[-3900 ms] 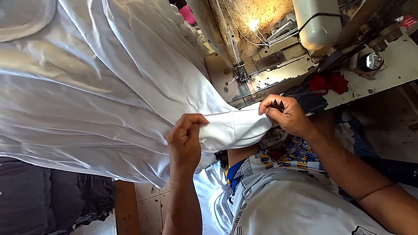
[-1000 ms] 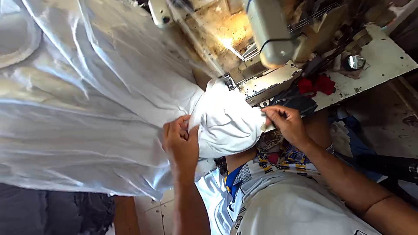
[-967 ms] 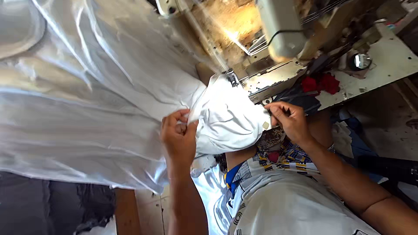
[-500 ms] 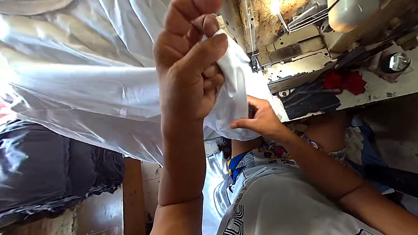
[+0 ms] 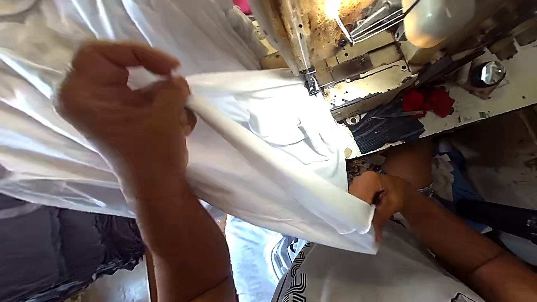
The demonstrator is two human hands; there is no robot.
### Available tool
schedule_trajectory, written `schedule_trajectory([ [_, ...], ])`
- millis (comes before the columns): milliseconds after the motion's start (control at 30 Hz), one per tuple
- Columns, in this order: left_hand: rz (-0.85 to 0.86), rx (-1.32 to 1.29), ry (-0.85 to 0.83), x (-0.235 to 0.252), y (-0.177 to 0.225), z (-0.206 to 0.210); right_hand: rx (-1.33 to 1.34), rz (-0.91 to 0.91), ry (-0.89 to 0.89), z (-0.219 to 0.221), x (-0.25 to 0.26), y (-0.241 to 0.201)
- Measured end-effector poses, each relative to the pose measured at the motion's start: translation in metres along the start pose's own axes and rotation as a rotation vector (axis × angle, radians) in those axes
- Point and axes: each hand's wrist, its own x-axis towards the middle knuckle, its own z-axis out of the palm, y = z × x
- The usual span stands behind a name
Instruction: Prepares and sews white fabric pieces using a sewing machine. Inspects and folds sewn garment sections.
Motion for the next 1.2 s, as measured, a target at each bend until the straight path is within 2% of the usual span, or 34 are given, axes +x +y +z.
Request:
schedule_trajectory([
  [33, 0.010, 0.194, -0.035, -0.007, -0.006, -0.002, 0.010, 0.049, 0.047, -0.005, -0.004, -0.002],
  [100, -0.016, 0.550, -0.168, -0.018, -0.012, 0.002, 0.033, 0.267, 0.344, -0.010, -0.003, 0.003],
  [167, -0.019, 0.621, -0.205, -0.026, -0.008, 0.020, 0.045, 0.406, 0.543, -0.018, 0.004, 0.011],
  [233, 0.156, 0.508, -0.201, -0.036, 0.002, 0.041, 0.096, 0.412, 0.587, -0.021, 0.010, 0.013],
  [267, 0.273, 0.350, -0.253, -0.041, 0.005, 0.055, 0.108, 0.405, 0.587, -0.020, 0.012, 0.011],
  [333, 0.428, 0.020, -0.489, -0.047, 0.011, 0.085, 0.096, 0.398, 0.571, -0.018, 0.015, 0.006],
  [400, 0.400, -0.092, -0.772, -0.051, 0.010, 0.107, 0.062, 0.370, 0.555, -0.018, 0.017, 0.001],
  [500, 0.197, -0.235, -0.951, -0.054, -0.003, 0.118, -0.056, 0.323, 0.578, -0.023, 0.017, -0.008],
  [567, 0.116, -0.328, -0.980, -0.056, -0.011, 0.117, -0.118, 0.301, 0.610, -0.029, 0.015, -0.013],
  [700, 0.106, -0.447, -1.025, -0.064, -0.021, 0.118, -0.164, 0.323, 0.620, -0.034, 0.016, -0.019],
  [900, 0.027, -0.497, -0.856, -0.070, -0.024, 0.111, -0.388, 0.353, 0.743, -0.023, 0.017, -0.014],
  [1000, -0.035, -0.599, -0.856, -0.074, -0.026, 0.110, -0.354, 0.347, 0.632, -0.017, 0.017, 0.003],
  [1100, -0.054, -0.675, -0.901, -0.074, -0.025, 0.112, -0.166, 0.357, 0.521, -0.017, 0.022, 0.023],
  [1200, -0.055, -0.710, -0.912, -0.072, -0.024, 0.109, -0.068, 0.358, 0.477, -0.019, 0.025, 0.025],
])
